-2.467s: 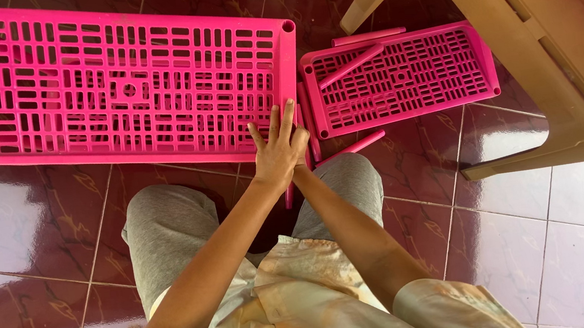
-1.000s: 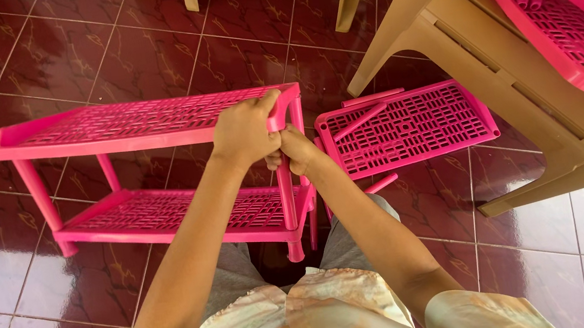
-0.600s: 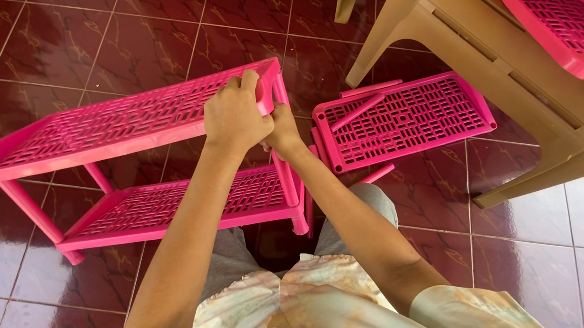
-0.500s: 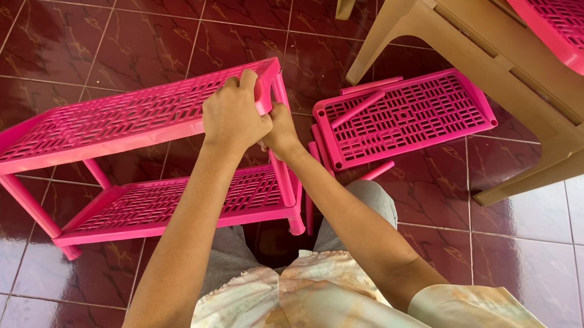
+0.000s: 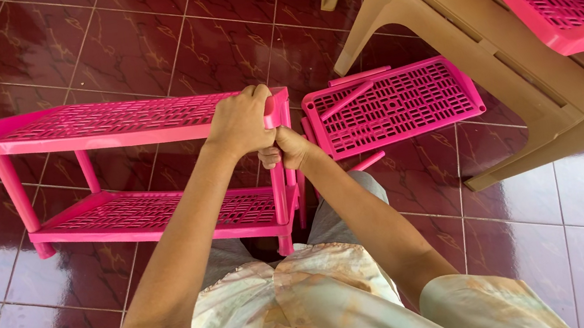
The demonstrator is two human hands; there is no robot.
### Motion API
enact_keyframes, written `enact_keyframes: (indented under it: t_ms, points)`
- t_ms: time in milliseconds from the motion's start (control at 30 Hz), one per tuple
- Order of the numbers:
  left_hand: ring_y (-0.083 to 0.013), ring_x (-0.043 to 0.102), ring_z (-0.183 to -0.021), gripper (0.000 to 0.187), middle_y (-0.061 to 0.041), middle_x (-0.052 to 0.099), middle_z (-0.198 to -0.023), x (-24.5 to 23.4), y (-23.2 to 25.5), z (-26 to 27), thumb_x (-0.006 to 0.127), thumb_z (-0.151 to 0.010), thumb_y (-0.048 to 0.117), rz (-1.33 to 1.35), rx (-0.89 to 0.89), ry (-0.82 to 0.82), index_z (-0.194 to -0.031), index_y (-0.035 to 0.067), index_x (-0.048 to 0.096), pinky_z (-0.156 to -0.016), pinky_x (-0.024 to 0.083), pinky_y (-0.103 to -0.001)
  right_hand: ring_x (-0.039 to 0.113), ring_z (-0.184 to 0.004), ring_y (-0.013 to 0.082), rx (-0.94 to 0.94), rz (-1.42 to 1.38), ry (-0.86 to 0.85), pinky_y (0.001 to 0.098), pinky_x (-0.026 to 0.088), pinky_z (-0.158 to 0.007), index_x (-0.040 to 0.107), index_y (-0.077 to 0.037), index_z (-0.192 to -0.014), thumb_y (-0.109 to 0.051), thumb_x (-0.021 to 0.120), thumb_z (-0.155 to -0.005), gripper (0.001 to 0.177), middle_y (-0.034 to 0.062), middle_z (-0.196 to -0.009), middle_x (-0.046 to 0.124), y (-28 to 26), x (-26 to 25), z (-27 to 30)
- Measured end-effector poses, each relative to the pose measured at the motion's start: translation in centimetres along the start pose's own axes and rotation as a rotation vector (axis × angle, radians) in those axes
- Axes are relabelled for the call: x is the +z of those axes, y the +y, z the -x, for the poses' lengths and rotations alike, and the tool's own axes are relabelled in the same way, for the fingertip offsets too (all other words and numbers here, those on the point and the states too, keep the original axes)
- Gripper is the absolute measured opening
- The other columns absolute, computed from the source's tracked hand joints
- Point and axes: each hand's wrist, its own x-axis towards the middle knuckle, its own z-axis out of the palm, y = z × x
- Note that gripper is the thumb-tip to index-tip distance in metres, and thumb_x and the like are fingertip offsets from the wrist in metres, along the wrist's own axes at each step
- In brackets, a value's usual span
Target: The person assembles a pink plastic three-tier rack by inserting cylindrical legs into the corner holes of the trays. They handle multiple trays and legs, aligning and pressing them together to form the structure.
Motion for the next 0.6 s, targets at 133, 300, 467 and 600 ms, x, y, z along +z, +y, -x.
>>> enact_keyframes:
  t_ms: [133,300,467,600]
  points:
    - [-0.0336,0.069,-0.092,0.056,-0.015,0.068,-0.101,-0.8,-1.1,-0.1,0.082,-0.069,0.022,0.207,0.094,-0.008,-0.119,0.006,0.06,-0.08,0.056,-0.045,0.035,-0.04,0.0118,-0.048,0.048,0.044,0.0301,0.032,-0.046,0.044,-0.016,-0.064,-0.021,0.06,-0.095,0.035,-0.0024,-0.049,0.037,-0.1,0.3,0.2]
    - [-0.033,0.068,-0.091,0.062,-0.014,0.067,-0.105,-1.2,-4.1,2.0,0.085,-0.076,0.025,0.17,0.287,0.243,-0.13,0.004,0.064,-0.076,0.056,-0.042,0.033,-0.04,0.0118,-0.035,0.036,0.113,0.0309,0.031,-0.044,0.041,-0.018,-0.063,-0.017,0.058,-0.094,0.036,-0.0027,-0.048,0.034,-1.7,1.9,0.0]
    - [-0.0223,0.068,-0.085,0.041,-0.006,0.062,-0.093,1.5,-4.5,2.2,0.087,-0.077,0.033,-0.212,0.129,0.357,-0.101,0.008,0.064,-0.064,0.057,-0.035,0.028,-0.036,0.0121,-0.044,0.11,0.275,0.0327,0.028,-0.04,0.034,-0.019,-0.056,-0.018,0.063,-0.095,0.048,-0.0028,-0.045,0.03,-2.3,4.9,-0.4]
    - [-0.0216,0.069,-0.081,0.044,-0.007,0.061,-0.088,2.1,-4.4,1.8,0.088,-0.073,0.035,-0.245,0.091,0.351,-0.1,0.009,0.065,-0.056,0.057,-0.034,0.028,-0.037,0.0129,-0.092,0.143,0.376,0.0335,0.027,-0.04,0.031,-0.018,-0.056,-0.019,0.065,-0.096,0.052,-0.0031,-0.046,0.029,-2.3,5.8,0.2]
